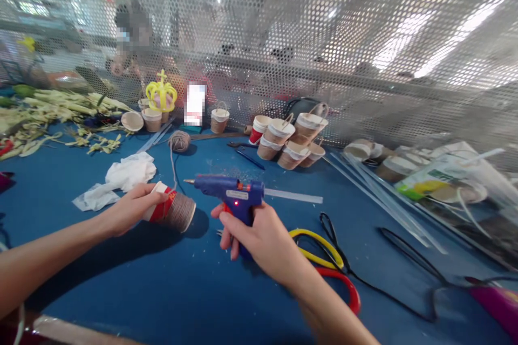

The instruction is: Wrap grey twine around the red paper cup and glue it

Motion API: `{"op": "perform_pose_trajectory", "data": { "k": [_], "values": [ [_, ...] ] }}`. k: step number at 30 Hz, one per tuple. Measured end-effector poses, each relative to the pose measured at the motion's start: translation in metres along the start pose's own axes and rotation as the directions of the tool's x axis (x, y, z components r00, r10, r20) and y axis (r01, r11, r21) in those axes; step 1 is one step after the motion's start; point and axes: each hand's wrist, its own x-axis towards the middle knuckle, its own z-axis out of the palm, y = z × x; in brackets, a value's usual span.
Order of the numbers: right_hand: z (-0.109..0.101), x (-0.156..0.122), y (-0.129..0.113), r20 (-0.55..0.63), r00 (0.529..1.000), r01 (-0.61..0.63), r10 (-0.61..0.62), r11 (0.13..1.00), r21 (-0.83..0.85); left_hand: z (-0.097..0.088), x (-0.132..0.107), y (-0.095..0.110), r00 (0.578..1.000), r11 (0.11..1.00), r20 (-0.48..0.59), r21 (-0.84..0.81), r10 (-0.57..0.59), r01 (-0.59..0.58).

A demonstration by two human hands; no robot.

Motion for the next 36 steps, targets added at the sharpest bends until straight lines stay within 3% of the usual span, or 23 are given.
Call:
{"op": "perform_pose_trajectory", "data": {
  "k": [4,9,15,17,23,36],
  "values": [
    [0.011,-0.005,0.005,0.042,0.994,-0.104,0.103,0.994,0.019,0.000,0.001,0.001,1.000,0.999,0.012,-0.030,-0.009,0.010],
    [0.020,-0.009,0.015,-0.072,0.980,-0.196,0.188,0.970,-0.142,0.001,-0.002,0.007,0.998,0.997,0.052,-0.078,-0.018,0.022],
    [0.019,-0.008,0.022,-0.072,0.985,0.121,-0.156,0.926,-0.359,-0.002,-0.002,0.008,0.993,0.998,0.116,-0.054,-0.030,0.036],
    [0.019,-0.008,0.024,-0.057,0.976,0.170,-0.209,0.902,-0.397,-0.002,-0.002,0.008,0.992,0.998,0.120,-0.045,-0.044,0.050],
    [0.020,-0.011,0.028,0.012,0.971,0.218,-0.239,0.860,-0.461,0.000,-0.001,0.010,0.991,0.993,0.125,-0.107,-0.043,0.056],
    [0.020,-0.014,0.028,0.092,0.933,0.344,-0.348,0.785,-0.516,0.000,-0.002,0.012,0.992,0.996,0.115,-0.066,-0.053,0.061]
  ]
}}
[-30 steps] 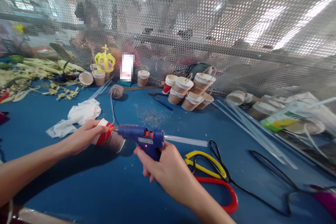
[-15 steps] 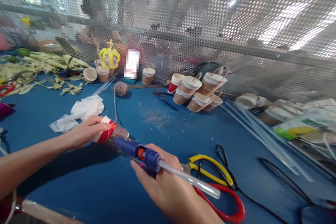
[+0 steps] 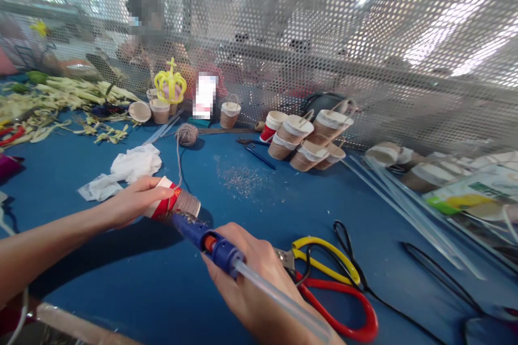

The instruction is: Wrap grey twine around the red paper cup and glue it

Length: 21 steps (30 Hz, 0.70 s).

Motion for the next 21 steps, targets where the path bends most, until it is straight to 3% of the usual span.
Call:
{"op": "perform_pose_trajectory", "data": {
  "k": [6,11,18,21],
  "values": [
    [-0.0008,-0.0017,-0.0007,-0.034,0.998,0.047,-0.048,0.999,-0.019,0.0002,-0.0004,-0.0005,0.998,1.000,0.050,-0.015,0.025,-0.024],
    [-0.0010,-0.0030,-0.0018,-0.020,0.996,0.084,-0.085,0.996,-0.017,0.0001,0.0002,-0.0016,1.000,1.000,0.001,-0.004,0.019,-0.019],
    [-0.0012,-0.0018,-0.0012,-0.013,0.999,0.052,-0.052,0.999,-0.010,0.0020,-0.0023,0.0012,0.997,0.998,0.054,0.032,0.048,-0.050],
    [-0.0014,-0.0017,-0.0006,0.003,1.000,-0.030,0.030,0.999,0.024,0.0020,-0.0029,0.0010,0.994,0.997,0.092,0.036,0.058,-0.062]
  ]
}}
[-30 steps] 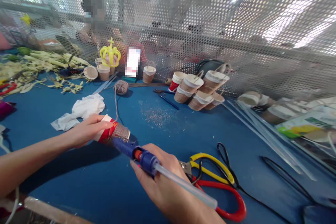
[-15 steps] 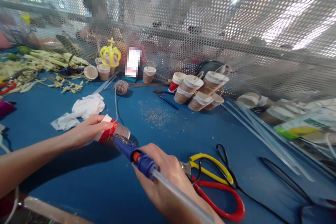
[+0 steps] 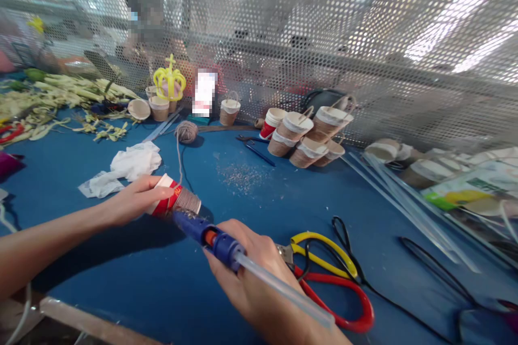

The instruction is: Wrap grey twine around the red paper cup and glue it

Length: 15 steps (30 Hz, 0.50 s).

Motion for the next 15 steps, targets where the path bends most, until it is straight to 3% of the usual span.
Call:
{"op": "perform_pose_trajectory", "data": {
  "k": [4,10,15],
  "values": [
    [-0.0007,-0.0007,0.0011,-0.021,0.996,-0.081,0.081,0.997,0.015,0.0007,-0.0008,0.0009,0.999,1.000,0.045,0.001,0.005,-0.005],
    [-0.0024,-0.0003,-0.0034,-0.027,0.998,-0.062,0.063,0.998,0.013,0.0023,-0.0029,0.0041,0.998,0.997,0.050,0.071,0.027,-0.030],
    [0.0001,0.0008,-0.0034,-0.140,0.986,-0.080,0.089,0.994,0.072,-0.0018,-0.0029,-0.0020,0.998,0.987,0.037,0.154,0.048,-0.053]
  ]
}}
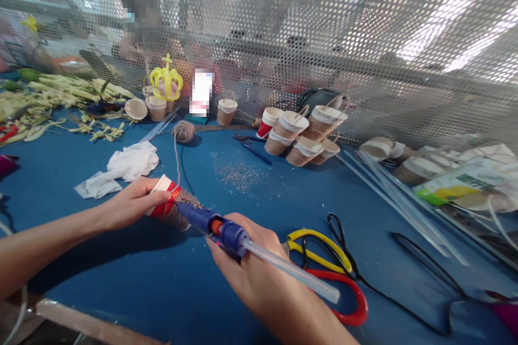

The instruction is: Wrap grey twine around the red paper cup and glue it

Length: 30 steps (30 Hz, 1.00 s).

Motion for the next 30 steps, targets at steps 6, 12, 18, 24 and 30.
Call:
{"op": "perform_pose_trajectory", "data": {
  "k": [6,12,18,24,30],
  "values": [
    [-0.003,0.001,0.002,0.028,0.999,0.036,-0.035,0.999,-0.033,-0.001,0.000,-0.003,0.999,1.000,0.047,-0.004,0.025,-0.025],
    [-0.010,0.008,0.000,0.041,0.997,0.065,-0.062,0.995,-0.079,-0.002,0.000,-0.003,0.997,0.991,-0.013,0.104,0.082,-0.080],
    [-0.005,0.004,0.007,0.028,0.998,0.063,-0.060,0.994,-0.087,-0.001,-0.001,-0.002,0.995,0.995,0.062,0.068,0.072,-0.077],
    [-0.015,0.014,-0.009,-0.011,0.996,0.089,-0.090,0.992,-0.085,-0.001,-0.002,-0.003,0.995,0.988,0.018,0.117,0.097,-0.098],
    [-0.020,0.016,-0.015,0.027,0.993,0.119,-0.117,0.990,-0.076,-0.002,-0.001,-0.005,0.991,0.982,0.032,0.139,0.126,-0.130]
  ]
}}
